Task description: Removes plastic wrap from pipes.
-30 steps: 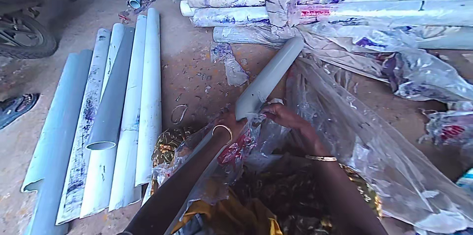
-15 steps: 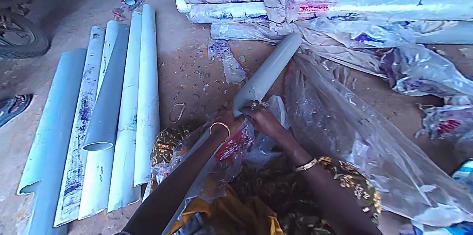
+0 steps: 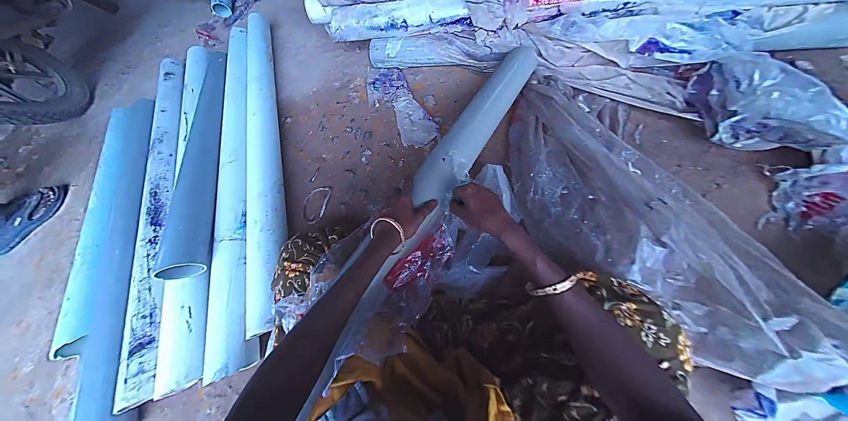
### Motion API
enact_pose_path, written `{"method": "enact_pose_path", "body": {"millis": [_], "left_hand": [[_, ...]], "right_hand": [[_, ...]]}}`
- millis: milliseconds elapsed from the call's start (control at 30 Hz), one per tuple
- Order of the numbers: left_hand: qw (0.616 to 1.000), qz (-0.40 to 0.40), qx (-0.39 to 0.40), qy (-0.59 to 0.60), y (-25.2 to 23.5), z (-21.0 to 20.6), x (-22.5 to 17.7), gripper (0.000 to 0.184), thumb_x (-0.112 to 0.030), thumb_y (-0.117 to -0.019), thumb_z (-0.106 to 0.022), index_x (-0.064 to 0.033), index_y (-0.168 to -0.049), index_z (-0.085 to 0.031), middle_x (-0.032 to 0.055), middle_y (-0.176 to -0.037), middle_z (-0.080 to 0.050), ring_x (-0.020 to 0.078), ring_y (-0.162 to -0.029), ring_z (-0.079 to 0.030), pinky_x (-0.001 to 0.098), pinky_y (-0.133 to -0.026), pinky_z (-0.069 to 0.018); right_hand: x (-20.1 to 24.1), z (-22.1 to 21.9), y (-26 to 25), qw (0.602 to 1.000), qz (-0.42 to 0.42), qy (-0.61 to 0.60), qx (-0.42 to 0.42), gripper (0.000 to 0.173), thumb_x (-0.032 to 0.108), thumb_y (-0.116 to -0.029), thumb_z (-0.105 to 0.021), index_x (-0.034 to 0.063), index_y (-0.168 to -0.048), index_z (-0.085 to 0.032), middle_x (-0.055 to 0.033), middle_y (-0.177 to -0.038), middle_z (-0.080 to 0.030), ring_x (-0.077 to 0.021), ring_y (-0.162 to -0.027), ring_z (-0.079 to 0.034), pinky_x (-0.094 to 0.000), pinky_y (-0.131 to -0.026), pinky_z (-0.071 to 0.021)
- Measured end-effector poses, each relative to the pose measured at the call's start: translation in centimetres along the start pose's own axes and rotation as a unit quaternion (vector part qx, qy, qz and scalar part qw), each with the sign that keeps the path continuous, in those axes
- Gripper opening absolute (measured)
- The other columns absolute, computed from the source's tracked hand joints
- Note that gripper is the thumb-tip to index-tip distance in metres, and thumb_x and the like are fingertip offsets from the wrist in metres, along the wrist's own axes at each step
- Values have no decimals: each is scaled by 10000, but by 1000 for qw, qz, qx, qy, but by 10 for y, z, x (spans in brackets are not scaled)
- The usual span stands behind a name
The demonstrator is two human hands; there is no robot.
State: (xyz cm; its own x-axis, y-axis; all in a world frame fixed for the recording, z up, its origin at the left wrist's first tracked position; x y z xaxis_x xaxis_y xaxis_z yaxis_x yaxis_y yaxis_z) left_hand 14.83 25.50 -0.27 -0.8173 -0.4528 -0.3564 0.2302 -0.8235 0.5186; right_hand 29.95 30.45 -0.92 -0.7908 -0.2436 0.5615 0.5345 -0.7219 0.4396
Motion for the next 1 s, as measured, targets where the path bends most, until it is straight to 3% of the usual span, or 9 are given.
{"method": "enact_pose_path", "body": {"millis": [100, 233, 367, 500, 567, 667, 867, 967, 1000], "left_hand": [[999, -21, 12, 45, -8, -1, 11, 829, -482, -1030, -583, -19, -1619, -228, 289, -1525, -455, 414, -1419, -460, 566, -1172, -348], [999, -22, 11, 40, -4, 5, 6, 809, -476, -1047, -552, -16, -1621, -216, 293, -1549, -422, 411, -1439, -438, 550, -1186, -332], [1000, 8, 9, 1, 1, 5, 1, 840, -533, -1033, -539, -50, -1633, -202, 268, -1547, -437, 411, -1417, -466, 573, -1158, -363], [999, 11, -4, -42, 5, 0, -5, 800, -564, -1037, -502, -185, -1659, -171, 238, -1633, -318, 431, -1440, -428, 600, -1130, -386], [998, 7, 2, -57, 7, 0, -8, 773, -554, -1051, -475, -274, -1669, -104, 238, -1639, -311, 445, -1418, -450, 617, -1107, -399], [998, 17, 29, -55, 5, 8, -17, 769, -508, -1062, -469, -185, -1665, -118, 268, -1569, -405, 436, -1398, -478, 591, -1114, -407], [1000, 10, 0, 2, -7, 10, -34, 674, -490, -1094, -409, 26, -1526, -400, 266, -1473, -523, 383, -1390, -508, 537, -1139, -393], [999, -33, -28, -20, -13, 2, -32, 672, -456, -1109, -374, -111, -1651, -178, 235, -1633, -334, 403, -1471, -407, 550, -1183, -341], [998, -46, -23, -31, -15, 0, -33, 642, -428, -1120, -350, -153, -1662, -143, 235, -1658, -282, 419, -1484, -376, 564, -1184, -326]], "right_hand": [[-22, -11, -2, 997, 0, -77, 30, 281, 163, -1055, -525, -87, -1008, -644, -234, -1013, -621, -337, -947, -590, -530, -858, -443], [-41, -13, -4, 942, -4, -323, 85, 212, 96, -1092, -454, -2, -949, -576, 27, -725, -510, -30, -572, -507, -189, -563, -463], [-54, 16, 2, 874, -78, -461, -135, 420, 292, -1140, -343, -38, -1136, -602, -80, -834, -626, -124, -646, -630, -269, -608, -545], [-22, 46, -18, 967, -86, -160, -180, 562, 502, -1045, -541, -45, -1102, -658, -234, -996, -676, -343, -920, -664, -524, -846, -499], [4, 46, -28, 987, -100, -26, -125, 486, 426, -1052, -552, -41, -1116, -671, -276, -1135, -674, -427, -1124, -638, -617, -935, -456], [7, 47, -26, 984, -131, -27, -118, 324, 186, -1086, -457, -50, -1231, -626, -277, -1295, -629, -413, -1262, -590, -585, -1019, -439], [-83, 21, 12, 942, -212, -203, -165, 383, 246, -1123, -400, -65, -1195, -614, -192, -994, -652, -250, -821, -662, -427, -813, -533], [-84, 8, 15, 942, -187, -240, -142, 332, 246, -1119, -443, -46, -1098, -599, -85, -832, -609, -118, -634, -602, -286, -646, -527], [-76, 7, 11, 943, -157, -258, -141, 265, 154, -1095, -490, -68, -1197, -593, -136, -957, -668, -140, -731, -652, -296, -697, -545]]}}
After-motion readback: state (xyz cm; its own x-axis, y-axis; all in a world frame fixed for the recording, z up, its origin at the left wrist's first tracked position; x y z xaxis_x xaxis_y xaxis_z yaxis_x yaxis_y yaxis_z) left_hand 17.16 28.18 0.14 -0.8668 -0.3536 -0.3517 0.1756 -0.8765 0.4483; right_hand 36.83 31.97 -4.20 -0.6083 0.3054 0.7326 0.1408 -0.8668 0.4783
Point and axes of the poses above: each hand's wrist, its own y-axis away from the middle knuckle, its own z-axis out of the back of the hand, x = y × z, the point moved 3 cm from there along -y, towards the middle knuckle
